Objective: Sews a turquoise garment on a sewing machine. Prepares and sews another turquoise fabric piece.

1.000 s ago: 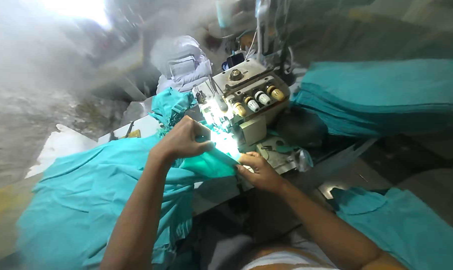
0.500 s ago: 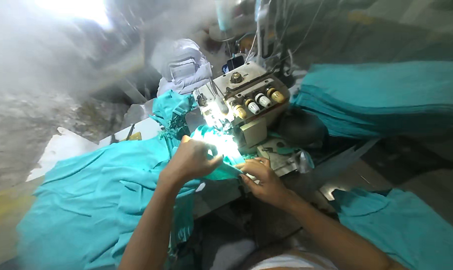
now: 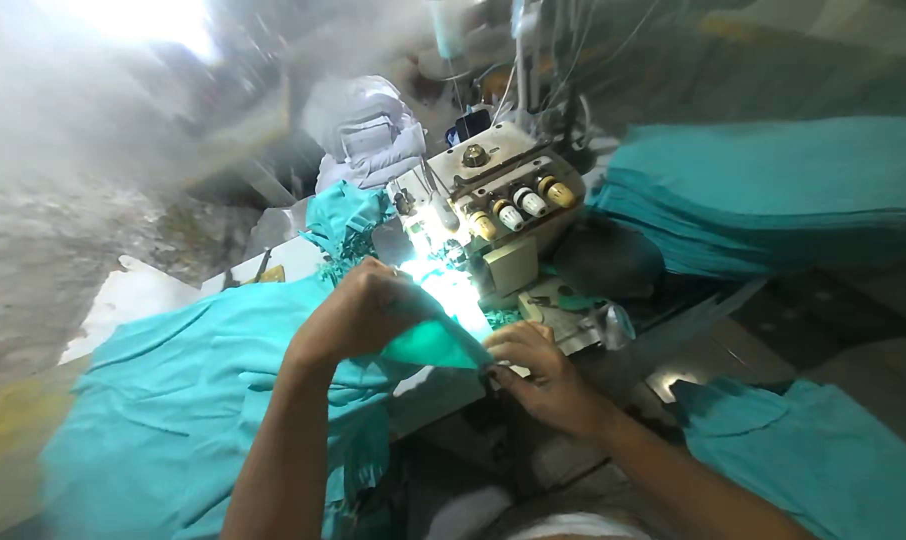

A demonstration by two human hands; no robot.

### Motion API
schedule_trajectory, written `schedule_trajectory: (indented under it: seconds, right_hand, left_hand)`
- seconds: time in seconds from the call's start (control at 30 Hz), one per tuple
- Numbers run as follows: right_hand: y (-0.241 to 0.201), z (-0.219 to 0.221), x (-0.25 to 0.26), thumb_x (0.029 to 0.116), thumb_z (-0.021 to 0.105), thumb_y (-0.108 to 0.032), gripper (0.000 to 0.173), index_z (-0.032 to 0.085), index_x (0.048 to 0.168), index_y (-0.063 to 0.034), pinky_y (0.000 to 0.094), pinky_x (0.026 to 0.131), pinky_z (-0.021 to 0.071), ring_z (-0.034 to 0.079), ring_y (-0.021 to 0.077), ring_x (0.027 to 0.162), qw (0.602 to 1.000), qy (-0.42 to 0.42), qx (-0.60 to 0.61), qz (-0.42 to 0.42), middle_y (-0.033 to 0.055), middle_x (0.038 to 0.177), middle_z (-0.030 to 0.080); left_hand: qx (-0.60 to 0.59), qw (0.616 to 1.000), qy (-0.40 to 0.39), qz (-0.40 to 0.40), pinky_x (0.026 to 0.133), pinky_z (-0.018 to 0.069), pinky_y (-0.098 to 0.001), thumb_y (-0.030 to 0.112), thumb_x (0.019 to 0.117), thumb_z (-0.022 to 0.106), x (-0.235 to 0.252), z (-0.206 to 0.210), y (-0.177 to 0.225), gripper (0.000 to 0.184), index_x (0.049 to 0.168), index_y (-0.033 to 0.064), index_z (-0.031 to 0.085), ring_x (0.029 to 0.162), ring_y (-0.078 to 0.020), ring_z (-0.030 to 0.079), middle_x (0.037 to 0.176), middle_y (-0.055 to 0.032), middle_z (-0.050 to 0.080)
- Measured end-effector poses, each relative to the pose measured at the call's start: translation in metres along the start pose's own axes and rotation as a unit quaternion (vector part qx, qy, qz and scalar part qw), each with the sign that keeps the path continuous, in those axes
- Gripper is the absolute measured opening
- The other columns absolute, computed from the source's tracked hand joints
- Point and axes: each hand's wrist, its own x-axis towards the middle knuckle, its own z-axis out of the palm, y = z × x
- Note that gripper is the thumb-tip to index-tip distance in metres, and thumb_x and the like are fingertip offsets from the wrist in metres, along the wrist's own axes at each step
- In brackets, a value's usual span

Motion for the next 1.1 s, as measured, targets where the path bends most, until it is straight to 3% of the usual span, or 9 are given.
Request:
schedule_trajectory:
  seconds: [0.17, 0.27, 0.43, 0.63, 0.7, 0.77, 0.87, 0.97, 1.1]
  right_hand:
    - [0.025, 0.013, 0.003, 0.0941, 0.067, -0.02, 0.022, 0.076, 0.091, -0.0009, 0.0506, 0.096, 0.0453, 0.066, 0.0215, 0.107, 0.993, 0.045, 0.025, 0.104, 0.0176, 0.124, 0.068]
    - [0.033, 0.018, 0.0, 0.0938, 0.065, -0.017, 0.02, 0.075, 0.092, -0.0003, 0.0468, 0.091, 0.0464, 0.067, 0.0166, 0.097, 0.991, 0.038, 0.025, 0.123, 0.0127, 0.112, 0.072]
    - [0.051, 0.026, 0.004, 0.0922, 0.065, -0.012, 0.017, 0.078, 0.093, -0.0004, 0.0558, 0.098, 0.0436, 0.071, 0.0193, 0.103, 0.992, 0.046, 0.021, 0.115, 0.0117, 0.106, 0.076]
    - [0.018, 0.011, -0.01, 0.0931, 0.065, -0.013, 0.016, 0.076, 0.093, -0.0027, 0.0325, 0.086, 0.0478, 0.063, 0.0103, 0.077, 0.996, 0.062, 0.005, 0.068, 0.0045, 0.08, 0.07]
    - [0.015, 0.013, -0.01, 0.0918, 0.064, -0.01, 0.016, 0.076, 0.093, 0.0, 0.0291, 0.083, 0.0481, 0.064, 0.0084, 0.075, 0.994, 0.06, 0.03, 0.086, 0.0059, 0.081, 0.073]
    - [0.021, 0.015, 0.004, 0.092, 0.062, -0.006, 0.017, 0.075, 0.095, 0.0049, 0.021, 0.076, 0.0509, 0.063, 0.002, 0.073, 0.989, 0.048, 0.081, 0.116, 0.0071, 0.083, 0.074]
    - [0.024, 0.014, 0.036, 0.0961, 0.06, -0.005, 0.018, 0.073, 0.096, 0.0066, 0.009, 0.068, 0.0482, 0.057, -0.0092, 0.07, 0.971, 0.013, 0.161, 0.177, 0.002, 0.083, 0.07]
    - [0.034, 0.013, 0.064, 0.0973, 0.061, -0.007, 0.015, 0.071, 0.091, 0.0029, 0.0101, 0.065, 0.0444, 0.052, -0.0098, 0.067, 0.955, -0.025, 0.195, 0.22, -0.0047, 0.076, 0.065]
    - [0.059, 0.01, 0.079, 0.0968, 0.063, -0.004, 0.013, 0.072, 0.094, 0.0044, 0.0115, 0.072, 0.0498, 0.058, -0.0092, 0.073, 0.953, -0.074, 0.218, 0.194, -0.0032, 0.081, 0.069]
  left_hand:
    - [0.037, 0.981, 0.083, -0.17, 0.073, 0.0556, -0.0474, -0.002, 0.0847, 0.072, 0.009, 0.039, -0.043, 0.005, 0.089, -0.0042, 0.074, 0.079, -0.0266, 0.069, 0.086, -0.0164, 0.071]
    - [0.01, 0.969, 0.086, -0.233, 0.082, 0.0557, -0.0493, 0.001, 0.0894, 0.071, 0.009, 0.06, -0.05, 0.009, 0.095, -0.0053, 0.074, 0.087, -0.0295, 0.07, 0.093, -0.019, 0.072]
    - [-0.002, 0.96, 0.096, -0.263, 0.084, 0.0555, -0.0485, 0.002, 0.0885, 0.073, 0.007, 0.068, -0.051, 0.011, 0.097, -0.005, 0.073, 0.089, -0.0284, 0.07, 0.094, -0.0192, 0.072]
    - [0.098, 0.964, 0.128, -0.213, 0.102, 0.0418, -0.0584, 0.008, 0.0961, 0.059, -0.008, 0.075, -0.012, 0.016, 0.103, -0.0032, 0.07, 0.105, -0.0338, 0.066, 0.102, -0.017, 0.072]
    - [0.11, 0.961, 0.083, -0.241, 0.112, 0.0349, -0.0613, 0.005, 0.0966, 0.056, -0.011, 0.084, -0.012, 0.021, 0.103, -0.0079, 0.071, 0.107, -0.0381, 0.068, 0.101, -0.0218, 0.072]
    - [0.088, 0.954, 0.048, -0.281, 0.12, 0.0231, -0.0631, 0.0, 0.0923, 0.06, -0.008, 0.084, -0.024, 0.028, 0.117, -0.0116, 0.068, 0.121, -0.042, 0.062, 0.117, -0.0277, 0.069]
    - [0.086, 0.95, 0.113, -0.278, 0.111, 0.0367, -0.0643, -0.006, 0.0908, 0.063, -0.001, 0.074, -0.036, 0.023, 0.113, -0.0102, 0.066, 0.111, -0.0412, 0.065, 0.109, -0.0265, 0.069]
    - [0.099, 0.935, 0.222, -0.259, 0.081, 0.0546, -0.0508, 0.001, 0.0977, 0.06, 0.002, 0.055, -0.027, 0.016, 0.109, -0.0093, 0.065, 0.089, -0.0339, 0.069, 0.099, -0.0245, 0.069]
    - [0.011, 0.955, 0.247, -0.167, 0.067, 0.0492, -0.0161, 0.013, 0.0927, 0.066, -0.011, 0.048, 0.019, 0.015, 0.098, -0.0006, 0.071, 0.073, -0.001, 0.058, 0.086, -0.0042, 0.065]
